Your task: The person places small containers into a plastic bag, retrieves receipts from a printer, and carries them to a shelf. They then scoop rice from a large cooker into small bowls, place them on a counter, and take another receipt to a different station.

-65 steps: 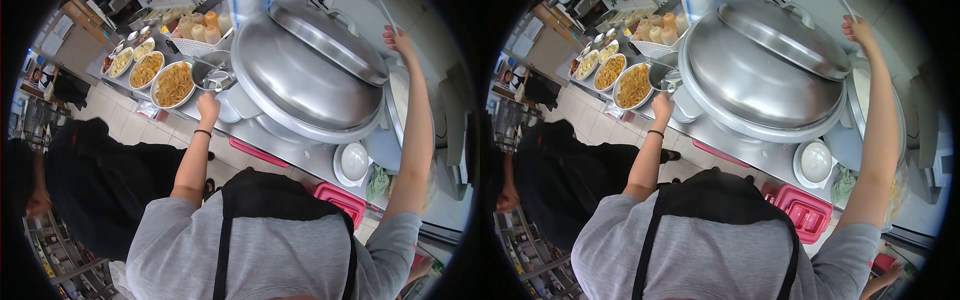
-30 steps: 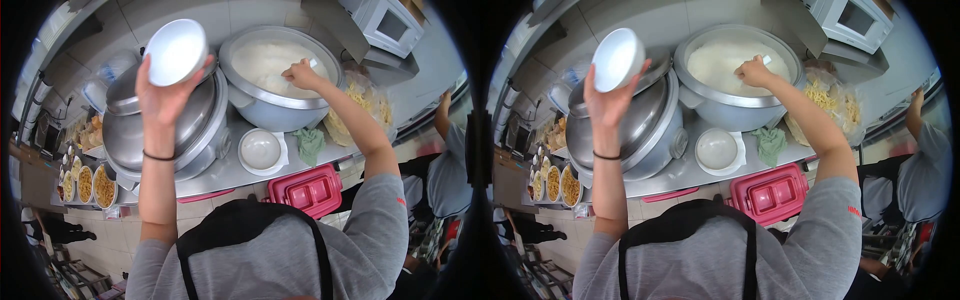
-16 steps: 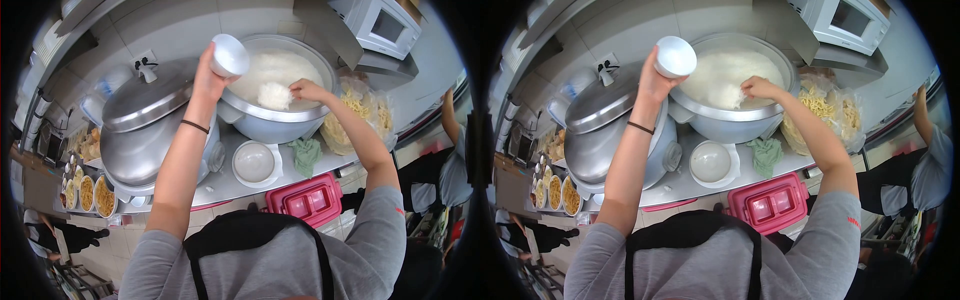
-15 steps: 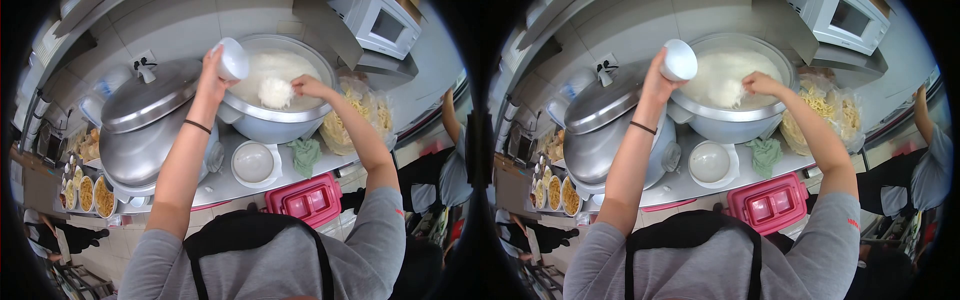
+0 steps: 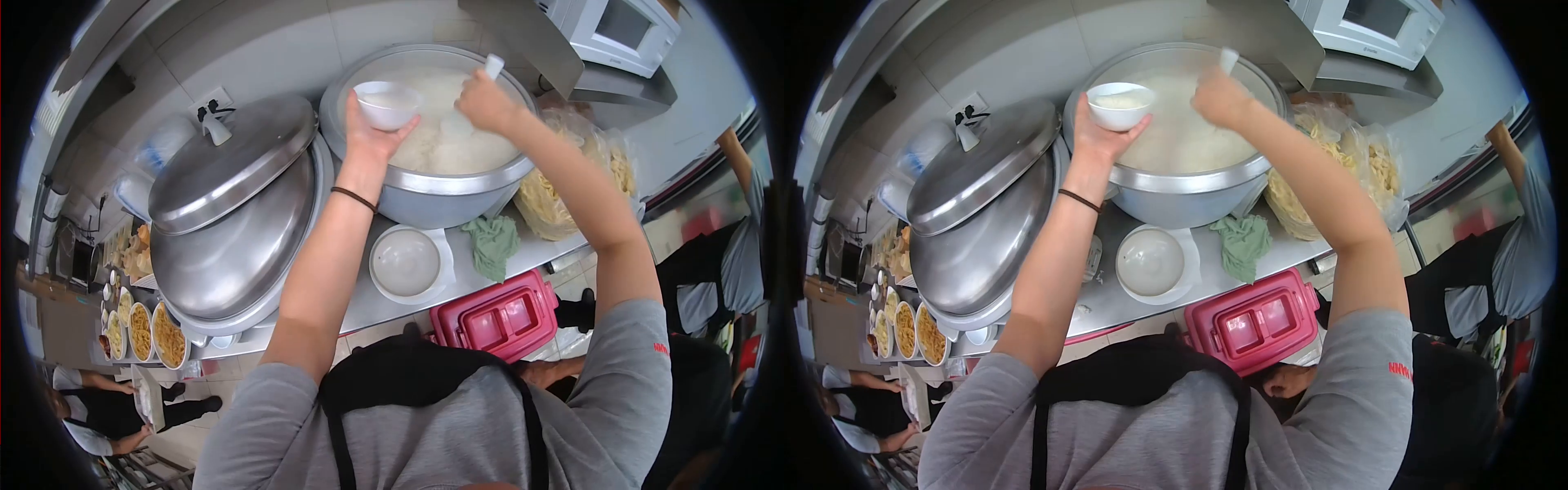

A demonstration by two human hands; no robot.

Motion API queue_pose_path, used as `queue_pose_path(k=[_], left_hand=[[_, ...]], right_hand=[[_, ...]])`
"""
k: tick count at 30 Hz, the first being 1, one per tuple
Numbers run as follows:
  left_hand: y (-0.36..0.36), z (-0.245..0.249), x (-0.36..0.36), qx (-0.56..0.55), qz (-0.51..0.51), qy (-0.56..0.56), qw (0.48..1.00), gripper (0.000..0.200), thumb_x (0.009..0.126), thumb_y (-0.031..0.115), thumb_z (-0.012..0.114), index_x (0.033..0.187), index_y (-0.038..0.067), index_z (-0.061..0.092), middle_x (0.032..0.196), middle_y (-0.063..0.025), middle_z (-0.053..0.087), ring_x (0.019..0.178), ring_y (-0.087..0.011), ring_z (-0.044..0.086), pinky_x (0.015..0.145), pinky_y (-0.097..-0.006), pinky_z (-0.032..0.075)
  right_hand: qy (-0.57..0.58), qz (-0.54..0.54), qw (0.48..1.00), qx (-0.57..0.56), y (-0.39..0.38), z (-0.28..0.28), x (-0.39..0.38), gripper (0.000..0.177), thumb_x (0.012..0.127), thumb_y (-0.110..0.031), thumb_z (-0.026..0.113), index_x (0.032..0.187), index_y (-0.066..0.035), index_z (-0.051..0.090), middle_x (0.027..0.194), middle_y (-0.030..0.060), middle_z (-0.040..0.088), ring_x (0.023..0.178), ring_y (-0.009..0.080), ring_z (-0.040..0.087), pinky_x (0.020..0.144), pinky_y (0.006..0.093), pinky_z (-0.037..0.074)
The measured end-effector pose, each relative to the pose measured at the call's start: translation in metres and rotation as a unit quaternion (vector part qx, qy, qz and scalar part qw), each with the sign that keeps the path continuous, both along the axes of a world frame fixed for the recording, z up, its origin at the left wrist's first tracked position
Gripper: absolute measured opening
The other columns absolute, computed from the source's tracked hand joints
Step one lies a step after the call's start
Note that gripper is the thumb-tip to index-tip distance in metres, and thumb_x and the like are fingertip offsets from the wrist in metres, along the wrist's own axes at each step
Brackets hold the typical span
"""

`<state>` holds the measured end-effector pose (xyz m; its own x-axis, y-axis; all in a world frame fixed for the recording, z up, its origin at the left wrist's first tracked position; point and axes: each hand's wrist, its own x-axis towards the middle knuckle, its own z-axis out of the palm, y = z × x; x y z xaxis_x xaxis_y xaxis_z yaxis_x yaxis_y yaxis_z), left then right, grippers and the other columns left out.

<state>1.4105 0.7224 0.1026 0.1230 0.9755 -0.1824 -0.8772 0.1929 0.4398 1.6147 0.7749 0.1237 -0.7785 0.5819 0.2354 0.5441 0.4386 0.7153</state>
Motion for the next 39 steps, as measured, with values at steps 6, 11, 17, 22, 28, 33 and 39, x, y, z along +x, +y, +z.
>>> queue_pose_path(k=[6,11,17,22,28,33,39], left_hand=[[-0.012,0.017,-0.014,0.021,0.025,0.001,0.999,0.057,0.087,0.051,0.030,0.127,0.010,0.031,0.130,-0.0154,0.034,0.119,-0.0353,0.033,0.097,-0.0567,0.025],[-0.014,0.014,-0.023,0.047,0.017,0.000,0.999,0.056,0.088,0.048,0.031,0.128,0.010,0.029,0.131,-0.0157,0.031,0.121,-0.0352,0.031,0.097,-0.0560,0.026],[-0.011,0.014,-0.023,0.090,-0.004,-0.015,0.996,0.057,0.087,0.046,0.032,0.130,0.009,0.026,0.133,-0.0165,0.028,0.122,-0.0357,0.028,0.097,-0.0563,0.027],[-0.004,0.015,-0.024,0.101,-0.015,-0.007,0.995,0.053,0.087,0.047,0.031,0.125,0.010,0.034,0.129,-0.0151,0.035,0.119,-0.0368,0.033,0.094,-0.0602,0.026],[0.000,0.013,-0.013,0.091,-0.021,0.101,0.990,0.057,0.086,0.050,0.031,0.127,0.011,0.033,0.132,-0.0147,0.032,0.121,-0.0359,0.032,0.096,-0.0570,0.025],[0.016,-0.011,0.014,0.059,-0.082,0.041,0.994,0.056,0.085,0.052,0.033,0.127,0.014,0.034,0.132,-0.0124,0.034,0.121,-0.0345,0.031,0.096,-0.0576,0.022],[0.034,-0.018,0.025,-0.001,-0.064,-0.090,0.994,0.057,0.086,0.052,0.025,0.128,0.015,0.034,0.132,-0.0111,0.034,0.122,-0.0321,0.030,0.098,-0.0541,0.022]], right_hand=[[-0.008,-0.030,0.976,-0.215,-0.024,-0.020,-0.006,0.007,0.065,-0.008,0.055,0.060,-0.011,0.059,0.062,0.0054,0.056,0.074,0.0181,0.053,0.077,0.0339,0.029],[0.169,0.029,0.929,-0.329,-0.031,-0.032,0.002,0.009,0.067,-0.009,0.053,0.066,-0.010,0.062,0.067,0.0107,0.059,0.071,0.0244,0.053,0.082,0.0366,0.026],[0.285,-0.004,0.850,-0.443,-0.031,-0.053,0.003,0.017,0.072,-0.015,0.055,0.084,-0.011,0.066,0.073,0.0079,0.062,0.071,0.0222,0.056,0.084,0.0351,0.026],[0.393,-0.088,0.728,-0.555,-0.023,-0.046,0.027,0.018,0.076,-0.021,0.056,0.087,-0.009,0.065,0.070,0.0055,0.062,0.065,0.0152,0.057,0.078,0.0295,0.035],[0.419,-0.045,0.727,-0.542,0.017,0.003,0.049,0.018,0.079,-0.022,0.053,0.084,-0.010,0.065,0.064,0.0049,0.060,0.063,0.0158,0.058,0.070,0.0304,0.039],[0.288,-0.007,0.957,-0.032,0.003,0.040,-0.006,0.016,0.078,-0.019,0.052,0.076,-0.006,0.061,0.070,0.0042,0.062,0.070,0.0188,0.057,0.069,0.0318,0.037],[0.193,0.046,0.976,0.091,-0.003,0.029,-0.040,0.012,0.069,-0.012,0.051,0.079,-0.010,0.058,0.071,0.0018,0.059,0.079,0.0184,0.054,0.074,0.0368,0.035]])
